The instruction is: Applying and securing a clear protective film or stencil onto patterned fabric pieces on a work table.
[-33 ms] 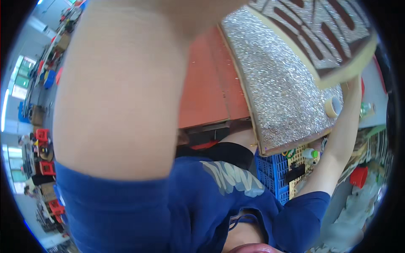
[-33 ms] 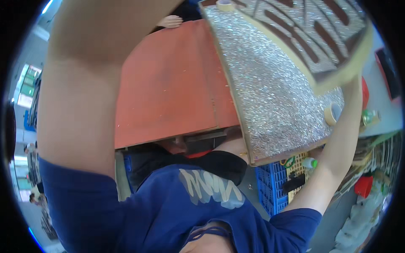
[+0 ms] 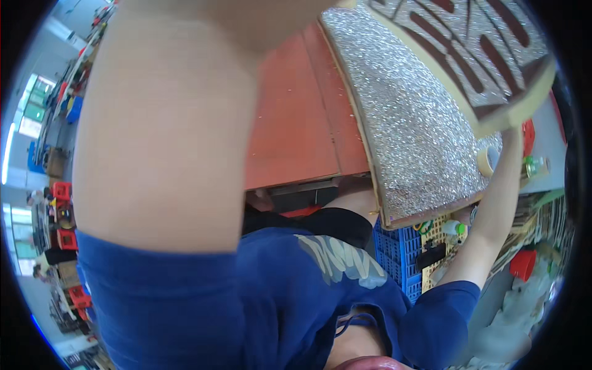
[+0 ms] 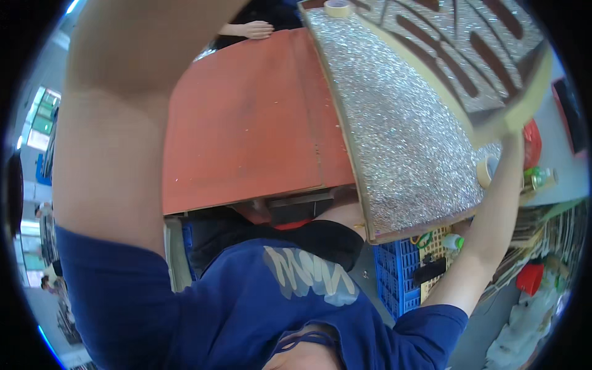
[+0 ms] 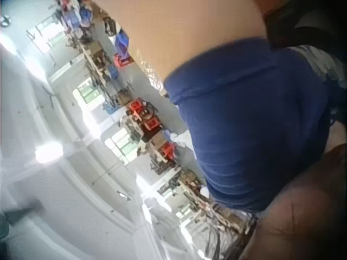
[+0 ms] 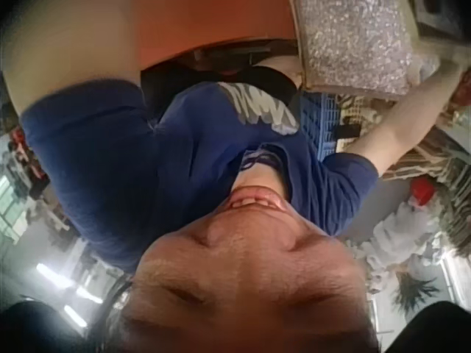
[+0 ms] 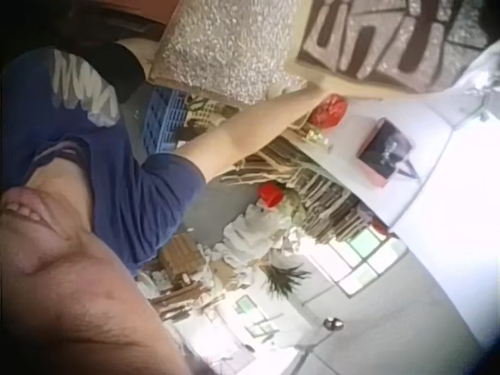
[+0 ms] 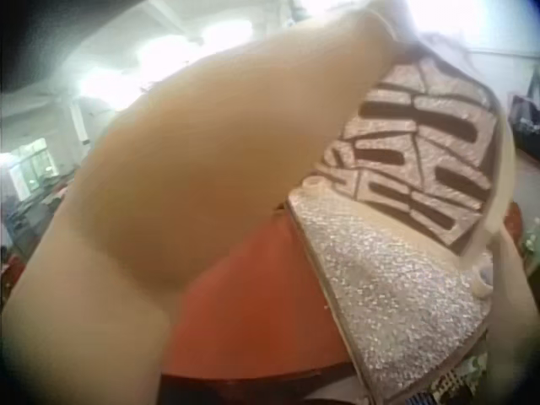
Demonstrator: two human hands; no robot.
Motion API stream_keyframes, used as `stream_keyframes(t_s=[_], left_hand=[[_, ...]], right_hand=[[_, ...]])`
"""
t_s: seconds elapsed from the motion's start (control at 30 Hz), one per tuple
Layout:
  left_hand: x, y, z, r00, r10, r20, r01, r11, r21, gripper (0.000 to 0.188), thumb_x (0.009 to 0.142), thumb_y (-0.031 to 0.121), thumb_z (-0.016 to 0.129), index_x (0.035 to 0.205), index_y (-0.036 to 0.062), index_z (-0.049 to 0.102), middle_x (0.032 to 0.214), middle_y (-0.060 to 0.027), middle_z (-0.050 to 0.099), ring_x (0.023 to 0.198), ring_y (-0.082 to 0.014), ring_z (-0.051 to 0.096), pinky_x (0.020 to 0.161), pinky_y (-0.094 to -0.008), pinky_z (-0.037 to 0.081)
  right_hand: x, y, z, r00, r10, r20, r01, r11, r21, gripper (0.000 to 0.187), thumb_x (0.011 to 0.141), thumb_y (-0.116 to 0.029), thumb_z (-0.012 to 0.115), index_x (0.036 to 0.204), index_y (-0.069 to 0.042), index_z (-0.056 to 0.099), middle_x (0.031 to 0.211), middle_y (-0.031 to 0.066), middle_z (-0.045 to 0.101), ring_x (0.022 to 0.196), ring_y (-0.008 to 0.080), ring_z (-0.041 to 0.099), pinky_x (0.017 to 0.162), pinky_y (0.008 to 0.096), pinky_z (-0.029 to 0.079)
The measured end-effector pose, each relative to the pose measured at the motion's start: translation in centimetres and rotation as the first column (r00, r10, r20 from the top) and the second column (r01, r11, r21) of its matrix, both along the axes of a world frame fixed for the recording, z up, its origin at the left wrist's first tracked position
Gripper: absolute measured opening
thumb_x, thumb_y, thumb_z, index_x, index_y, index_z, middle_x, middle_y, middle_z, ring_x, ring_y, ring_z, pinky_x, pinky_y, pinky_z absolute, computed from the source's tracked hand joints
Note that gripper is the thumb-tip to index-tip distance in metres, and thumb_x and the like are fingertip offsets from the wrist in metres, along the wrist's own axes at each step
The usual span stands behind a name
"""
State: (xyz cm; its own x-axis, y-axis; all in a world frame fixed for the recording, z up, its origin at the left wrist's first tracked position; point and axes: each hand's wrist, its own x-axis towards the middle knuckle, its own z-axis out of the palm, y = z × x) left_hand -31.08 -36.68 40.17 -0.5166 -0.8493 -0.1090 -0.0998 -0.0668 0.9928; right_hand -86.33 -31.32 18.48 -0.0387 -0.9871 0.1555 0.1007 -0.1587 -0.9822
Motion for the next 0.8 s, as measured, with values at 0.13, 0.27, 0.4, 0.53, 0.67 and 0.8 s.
stream_keyframes(t_s=[0.13, 0.27, 0.4, 0.53, 0.67, 0.8], left_hand=[[9.9, 2.0, 0.4, 0.985, 0.170, 0.042, -0.165, 0.981, -0.104, 0.068, 0.078, 0.033, 0.066, 0.135, 0.0082, 0.040, 0.117, -0.0149, 0.057, 0.099, -0.0241, 0.058, 0.086, -0.0379, 0.046], [20.7, 6.1, -0.7, 0.945, 0.322, 0.052, -0.309, 0.935, -0.174, 0.067, 0.077, 0.033, 0.067, 0.134, 0.0067, 0.042, 0.115, -0.0138, 0.058, 0.100, -0.0223, 0.057, 0.087, -0.0367, 0.046], [31.2, 11.3, -2.1, 0.880, 0.469, 0.068, -0.443, 0.865, -0.236, 0.067, 0.076, 0.032, 0.068, 0.132, 0.0052, 0.043, 0.113, -0.0127, 0.058, 0.101, -0.0204, 0.057, 0.087, -0.0354, 0.045], [40.2, 16.9, -4.5, 0.810, 0.580, 0.083, -0.534, 0.790, -0.301, 0.066, 0.075, 0.031, 0.068, 0.131, 0.0037, 0.045, 0.112, -0.0116, 0.059, 0.101, -0.0185, 0.056, 0.087, -0.0341, 0.045], [47.4, 19.8, -11.3, 0.793, 0.592, 0.141, -0.568, 0.804, -0.178, 0.077, 0.060, 0.014, 0.068, 0.134, 0.0060, 0.045, 0.109, -0.0036, 0.059, 0.095, -0.0158, 0.056, 0.089, -0.0308, 0.045], [51.1, 24.1, -25.8, 0.718, 0.696, -0.003, -0.696, 0.717, -0.026, 0.066, 0.069, -0.007, 0.058, 0.133, 0.0000, 0.044, 0.114, -0.0052, 0.058, 0.103, -0.0151, 0.055, 0.092, -0.0296, 0.043]], right_hand=[[19.6, 4.5, -1.5, 0.933, 0.343, 0.111, -0.360, 0.896, 0.258, 0.070, 0.091, -0.046, 0.046, 0.138, 0.002, 0.028, 0.130, 0.0210, 0.047, 0.114, 0.0346, 0.052, 0.089, 0.0474, 0.049], [30.4, 7.0, 1.2, 0.409, 0.406, 0.817, -0.641, 0.765, -0.059, 0.056, 0.098, -0.027, 0.040, 0.141, 0.002, 0.020, 0.125, 0.0216, 0.051, 0.073, 0.0198, 0.054, 0.062, 0.0300, 0.051], [37.4, 4.7, 1.7, 0.364, 0.574, 0.734, -0.708, 0.682, -0.182, 0.053, 0.095, -0.021, 0.047, 0.137, 0.006, 0.029, 0.094, 0.0122, 0.058, 0.054, 0.0107, 0.047, 0.042, 0.0217, 0.038], [47.0, 2.5, -2.1, 0.998, -0.044, -0.051, 0.045, 0.999, 0.027, 0.030, 0.094, -0.021, 0.049, 0.114, 0.001, 0.051, 0.088, 0.0091, 0.058, 0.073, 0.0219, 0.057, 0.066, 0.0374, 0.049], [50.7, 4.1, -7.8, 0.484, -0.192, -0.854, -0.082, 0.961, -0.263, 0.024, 0.094, -0.022, 0.047, 0.102, 0.000, 0.050, 0.092, 0.0226, 0.061, 0.087, 0.0364, 0.060, 0.074, 0.0444, 0.046], [54.4, 7.4, -9.9, 0.482, -0.090, -0.872, 0.043, 0.996, -0.080, 0.021, 0.093, -0.021, 0.046, 0.100, -0.001, 0.049, 0.082, 0.0268, 0.062, 0.079, 0.0464, 0.060, 0.069, 0.0528, 0.045]])
